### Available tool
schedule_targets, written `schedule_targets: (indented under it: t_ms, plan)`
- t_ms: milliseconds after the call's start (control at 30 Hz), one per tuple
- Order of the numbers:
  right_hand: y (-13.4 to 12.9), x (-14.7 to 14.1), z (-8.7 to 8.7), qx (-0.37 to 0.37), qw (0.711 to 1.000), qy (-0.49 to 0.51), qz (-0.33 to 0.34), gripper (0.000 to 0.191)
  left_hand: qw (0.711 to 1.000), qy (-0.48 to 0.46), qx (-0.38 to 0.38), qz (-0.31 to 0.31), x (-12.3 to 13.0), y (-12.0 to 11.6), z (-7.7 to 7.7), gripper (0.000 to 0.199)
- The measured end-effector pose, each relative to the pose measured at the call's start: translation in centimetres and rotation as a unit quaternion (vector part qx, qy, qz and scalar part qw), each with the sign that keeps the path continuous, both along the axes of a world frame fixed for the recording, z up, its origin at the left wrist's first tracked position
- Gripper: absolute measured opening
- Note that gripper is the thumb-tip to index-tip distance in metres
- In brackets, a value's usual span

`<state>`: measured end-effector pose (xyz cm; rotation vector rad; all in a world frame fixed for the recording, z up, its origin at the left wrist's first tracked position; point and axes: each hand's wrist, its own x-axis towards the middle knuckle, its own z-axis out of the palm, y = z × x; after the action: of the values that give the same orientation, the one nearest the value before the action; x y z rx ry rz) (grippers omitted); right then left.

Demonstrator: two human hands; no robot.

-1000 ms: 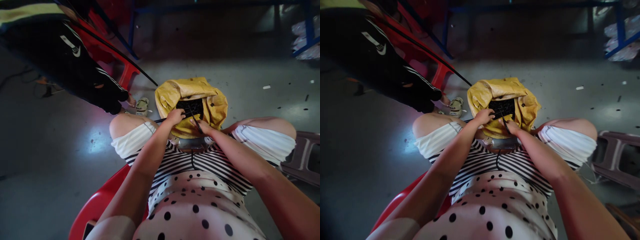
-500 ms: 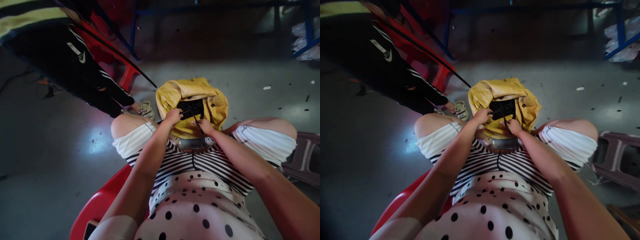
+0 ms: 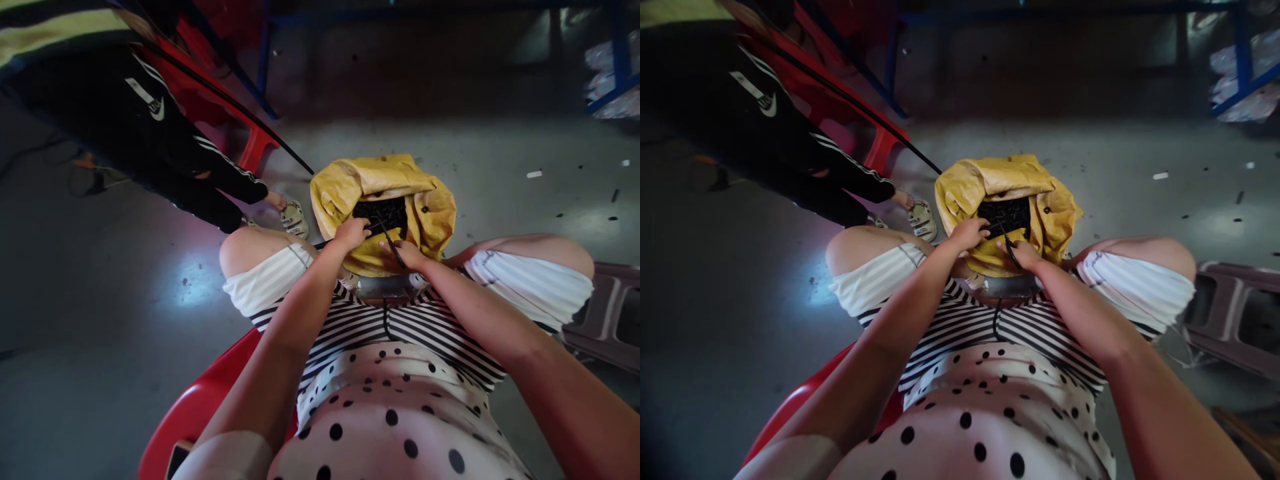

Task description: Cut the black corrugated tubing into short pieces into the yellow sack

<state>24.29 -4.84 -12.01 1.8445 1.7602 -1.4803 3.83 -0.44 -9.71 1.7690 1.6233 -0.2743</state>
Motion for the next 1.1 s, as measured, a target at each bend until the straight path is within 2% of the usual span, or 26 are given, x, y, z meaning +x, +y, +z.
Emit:
schedule_targets:
  t_ms: [100,400,533,667,933,1100]
  plan:
    - [0.0,-0.2,0.1,0.012,1.0,-0.019,0.014,0.082,1.0,0.001,-0.004,0.001,0.0,0.0,-0.1,0.041]
    - [-0.1,-0.3,0.5,0.063,0.997,-0.048,0.018,0.073,1.0,-0.001,0.011,0.017,-1.4,0.4,-1.5,0.032]
    - [-0.1,0.1,0.2,0.063,0.997,-0.043,0.013,0.073,1.0,0.016,0.011,0.024,-1.4,0.4,-1.0,0.031]
    - [-0.1,0.4,-0.2,0.03,0.999,-0.021,-0.002,0.078,0.998,0.04,0.017,0.054,-1.3,0.5,-0.4,0.033]
    - [0.2,0.3,-0.5,0.002,1.0,-0.02,-0.004,0.084,1.0,0.016,0.019,0.018,-0.8,0.2,-0.2,0.029]
    - [0.3,0.4,-0.7,-0.004,1.0,-0.01,-0.012,0.083,0.999,0.017,0.033,0.023,-0.5,0.0,0.4,0.03]
